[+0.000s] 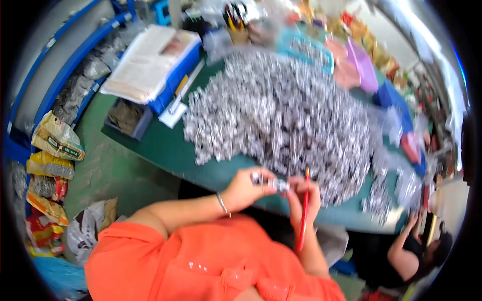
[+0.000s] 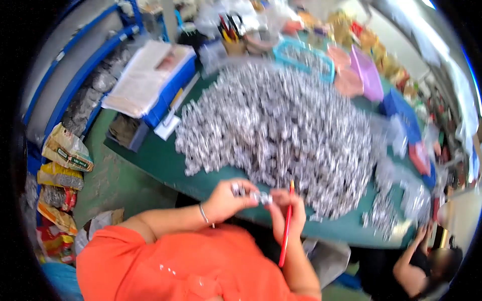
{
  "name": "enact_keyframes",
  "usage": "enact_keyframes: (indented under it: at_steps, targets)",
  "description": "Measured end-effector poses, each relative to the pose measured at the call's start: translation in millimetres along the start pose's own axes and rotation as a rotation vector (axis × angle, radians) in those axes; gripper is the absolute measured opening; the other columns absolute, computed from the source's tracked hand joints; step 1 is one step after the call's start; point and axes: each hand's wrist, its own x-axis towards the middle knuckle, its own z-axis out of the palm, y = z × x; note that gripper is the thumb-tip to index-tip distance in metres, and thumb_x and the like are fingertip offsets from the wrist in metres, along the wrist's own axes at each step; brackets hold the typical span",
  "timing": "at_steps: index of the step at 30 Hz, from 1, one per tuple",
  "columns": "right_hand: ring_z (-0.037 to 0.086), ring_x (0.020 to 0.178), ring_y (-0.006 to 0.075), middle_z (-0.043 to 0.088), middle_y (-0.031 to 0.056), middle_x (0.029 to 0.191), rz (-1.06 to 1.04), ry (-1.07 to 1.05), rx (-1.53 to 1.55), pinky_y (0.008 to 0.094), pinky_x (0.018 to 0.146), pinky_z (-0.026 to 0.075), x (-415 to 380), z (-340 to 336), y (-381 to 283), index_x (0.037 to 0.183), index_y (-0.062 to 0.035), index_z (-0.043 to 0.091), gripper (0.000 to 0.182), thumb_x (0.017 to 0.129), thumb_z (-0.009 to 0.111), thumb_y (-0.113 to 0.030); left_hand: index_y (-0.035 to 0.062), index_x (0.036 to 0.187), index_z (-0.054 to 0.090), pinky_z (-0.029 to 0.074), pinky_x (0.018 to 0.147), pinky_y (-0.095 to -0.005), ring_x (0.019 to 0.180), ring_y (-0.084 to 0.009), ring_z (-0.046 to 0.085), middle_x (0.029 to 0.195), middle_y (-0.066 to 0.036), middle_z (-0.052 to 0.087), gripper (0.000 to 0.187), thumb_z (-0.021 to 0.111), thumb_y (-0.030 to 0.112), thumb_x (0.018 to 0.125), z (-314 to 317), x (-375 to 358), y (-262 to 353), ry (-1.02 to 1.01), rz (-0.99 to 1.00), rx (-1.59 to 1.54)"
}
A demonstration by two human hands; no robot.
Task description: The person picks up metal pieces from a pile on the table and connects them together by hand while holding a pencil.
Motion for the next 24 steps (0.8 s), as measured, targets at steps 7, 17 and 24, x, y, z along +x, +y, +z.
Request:
enact_keyframes:
  at_steps: [7,17,24]
  targets:
    - [0.059,0.068,0.0145,0.057,0.0164,0.093,0.221,0.031,0.259,0.0233,0.055,0.050,-3,3,1,0.093,-0.0026,0.041,0.012,0.085,0.049,0.002,-0.0001,0.090,0.061,0.042,0.061,-0.0170,0.069,-0.0034,0.051,0.080,0.000,0.060,0.020,0.069,0.001,0.072,-9,-7,2,-0.044,-0.074,0.012]
    - [0.058,0.085,0.0215,0.053,0.0147,0.096,0.202,-0.013,0.414,0.0280,0.072,0.050,-17,-4,31,0.091,-0.0051,0.041,0.027,0.076,0.055,0.013,-0.0021,0.094,0.059,0.042,0.059,-0.0166,0.065,-0.0040,0.050,0.076,-0.001,0.057,0.023,0.068,-0.001,0.072,-1,-11,-3,-0.091,0.017,-0.032]
    - [0.057,0.089,0.0248,0.051,0.0178,0.099,-0.146,0.127,0.095,0.0320,0.075,0.051,-20,-3,20,0.094,-0.0054,0.037,0.041,0.069,0.060,0.018,-0.0004,0.093,0.062,0.043,0.061,-0.0174,0.069,-0.0032,0.052,0.081,-0.001,0.061,0.019,0.067,0.003,0.074,-2,-10,-10,-0.070,0.030,0.050]
